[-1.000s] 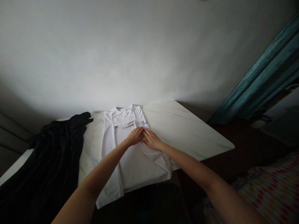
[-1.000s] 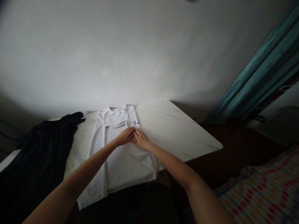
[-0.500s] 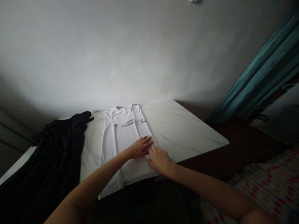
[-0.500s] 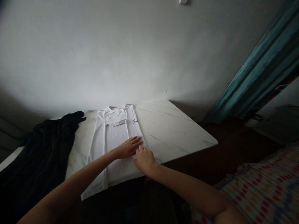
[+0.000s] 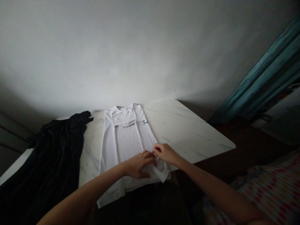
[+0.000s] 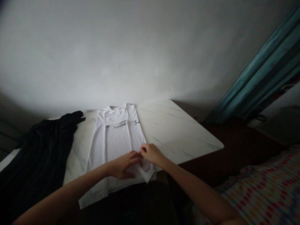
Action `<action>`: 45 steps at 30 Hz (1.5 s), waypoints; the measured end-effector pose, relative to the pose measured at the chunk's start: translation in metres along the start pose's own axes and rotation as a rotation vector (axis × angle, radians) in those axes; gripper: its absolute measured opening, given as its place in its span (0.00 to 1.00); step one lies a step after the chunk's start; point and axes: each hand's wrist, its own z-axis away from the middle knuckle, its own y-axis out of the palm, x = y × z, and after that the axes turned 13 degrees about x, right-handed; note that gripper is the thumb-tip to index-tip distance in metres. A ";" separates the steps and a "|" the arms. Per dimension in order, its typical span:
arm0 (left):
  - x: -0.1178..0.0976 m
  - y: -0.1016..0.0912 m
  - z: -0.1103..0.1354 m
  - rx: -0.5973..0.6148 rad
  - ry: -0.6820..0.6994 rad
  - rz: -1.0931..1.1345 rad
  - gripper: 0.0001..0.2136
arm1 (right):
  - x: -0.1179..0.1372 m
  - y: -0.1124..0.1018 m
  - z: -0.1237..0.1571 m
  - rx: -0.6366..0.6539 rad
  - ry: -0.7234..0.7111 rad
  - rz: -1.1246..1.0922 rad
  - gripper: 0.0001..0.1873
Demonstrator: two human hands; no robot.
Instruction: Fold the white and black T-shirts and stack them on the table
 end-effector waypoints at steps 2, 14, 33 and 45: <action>-0.014 0.010 -0.005 0.005 -0.033 -0.108 0.23 | -0.006 0.005 -0.008 -0.059 -0.034 -0.053 0.09; -0.024 0.029 -0.032 -0.080 -0.180 -0.143 0.10 | -0.017 0.014 0.051 0.114 -0.111 -0.296 0.08; -0.024 0.035 -0.010 -0.062 0.055 -0.598 0.12 | -0.005 0.019 0.076 0.121 -0.069 0.248 0.04; -0.042 0.052 -0.039 -0.354 0.168 -0.842 0.08 | -0.004 0.007 -0.172 -0.111 -0.062 0.427 0.30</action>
